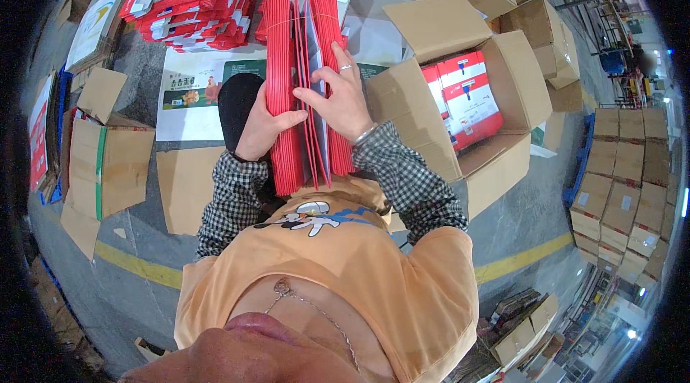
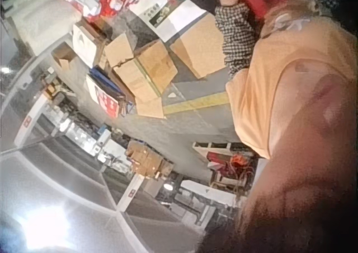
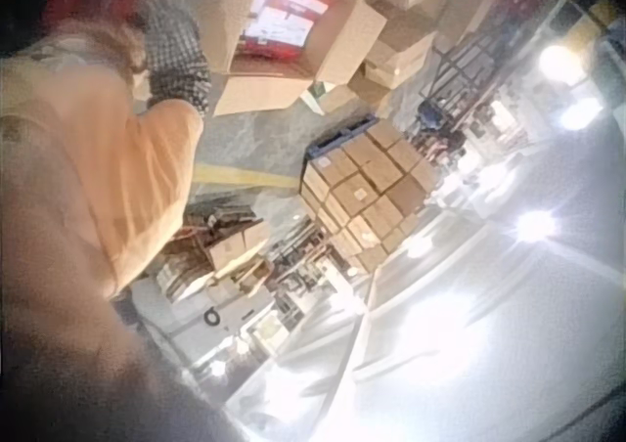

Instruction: The person packs cardboard packaging boxes into a larger carton by hand.

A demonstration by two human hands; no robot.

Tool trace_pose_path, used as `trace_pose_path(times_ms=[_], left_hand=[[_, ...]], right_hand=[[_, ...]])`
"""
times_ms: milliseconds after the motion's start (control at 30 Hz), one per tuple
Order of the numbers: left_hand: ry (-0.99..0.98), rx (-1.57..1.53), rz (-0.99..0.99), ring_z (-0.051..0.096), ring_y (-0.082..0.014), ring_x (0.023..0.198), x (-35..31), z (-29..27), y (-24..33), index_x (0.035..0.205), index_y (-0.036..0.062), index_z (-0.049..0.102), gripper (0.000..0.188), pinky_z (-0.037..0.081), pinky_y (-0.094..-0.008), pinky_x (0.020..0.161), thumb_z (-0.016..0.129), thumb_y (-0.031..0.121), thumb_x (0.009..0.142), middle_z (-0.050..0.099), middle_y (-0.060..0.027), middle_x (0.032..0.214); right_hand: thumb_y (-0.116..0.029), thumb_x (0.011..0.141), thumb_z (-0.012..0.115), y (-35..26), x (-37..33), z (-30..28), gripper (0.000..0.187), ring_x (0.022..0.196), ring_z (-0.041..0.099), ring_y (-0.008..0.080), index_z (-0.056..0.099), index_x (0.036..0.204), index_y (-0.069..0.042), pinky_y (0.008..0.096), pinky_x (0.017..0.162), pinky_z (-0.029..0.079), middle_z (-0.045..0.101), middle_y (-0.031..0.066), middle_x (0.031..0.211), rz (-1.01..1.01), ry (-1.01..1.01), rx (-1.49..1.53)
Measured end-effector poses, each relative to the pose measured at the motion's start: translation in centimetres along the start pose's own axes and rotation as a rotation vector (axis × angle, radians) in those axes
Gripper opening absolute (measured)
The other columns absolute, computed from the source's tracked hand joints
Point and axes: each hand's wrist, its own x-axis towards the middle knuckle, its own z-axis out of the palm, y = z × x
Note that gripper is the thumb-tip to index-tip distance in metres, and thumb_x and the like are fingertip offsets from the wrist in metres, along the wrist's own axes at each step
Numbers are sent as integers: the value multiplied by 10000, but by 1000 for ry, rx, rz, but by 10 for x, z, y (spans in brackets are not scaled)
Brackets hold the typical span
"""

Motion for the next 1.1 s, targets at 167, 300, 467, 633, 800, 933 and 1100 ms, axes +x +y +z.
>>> trace_pose_path(times_ms=[167,300,467,633,800,933,1100], left_hand=[[16,6,-56,575,-157,1013,-2,-6,0,1324,-20,350,738,480,-295,879,770,74,724,570,-98,1138],[23,-15,-95,574,-156,1007,-3,-11,-3,1315,-17,378,723,471,-293,891,771,69,715,575,-91,1129],[-4,-28,-27,575,-162,1013,-4,-6,-4,1305,-11,381,711,472,-294,895,775,91,721,574,-91,1135],[-6,-44,-48,575,-164,1021,-4,-6,-1,1306,-6,379,703,477,-300,891,767,83,726,569,-96,1150],[-26,43,14,565,-161,1041,-2,-2,1,1308,-13,374,706,475,-306,896,760,75,724,563,-99,1158],[0,25,-63,562,-160,1039,-4,-14,-3,1316,-15,368,719,473,-305,896,761,77,721,561,-99,1155],[12,29,-58,557,-164,1043,-7,-6,-3,1336,-23,352,760,462,-299,911,782,112,724,555,-101,1163]], right_hand=[[-204,781,723,5,-4,0,299,1325,339,373,629,1014,-42,376,1037,340,298,291,1432,68,-8,91],[-172,813,679,1,2,0,291,1345,301,392,619,1070,-49,387,1053,326,271,293,1445,-48,37,117],[-299,765,733,-6,2,8,346,1330,253,472,621,990,-61,495,1077,267,285,298,1428,-24,16,-46],[-281,739,765,0,3,-3,344,1331,290,428,607,938,-48,453,1072,290,300,292,1424,-19,-34,23],[-296,739,766,-3,2,1,360,1332,284,429,617,951,-48,450,1067,298,312,295,1411,5,-29,55],[-257,760,743,0,1,-4,352,1333,293,417,612,1007,-44,433,1065,306,316,295,1409,72,-50,113],[-223,805,683,-1,3,2,337,1336,277,436,584,1091,-74,451,1073,288,260,301,1434,-6,-1,103]])
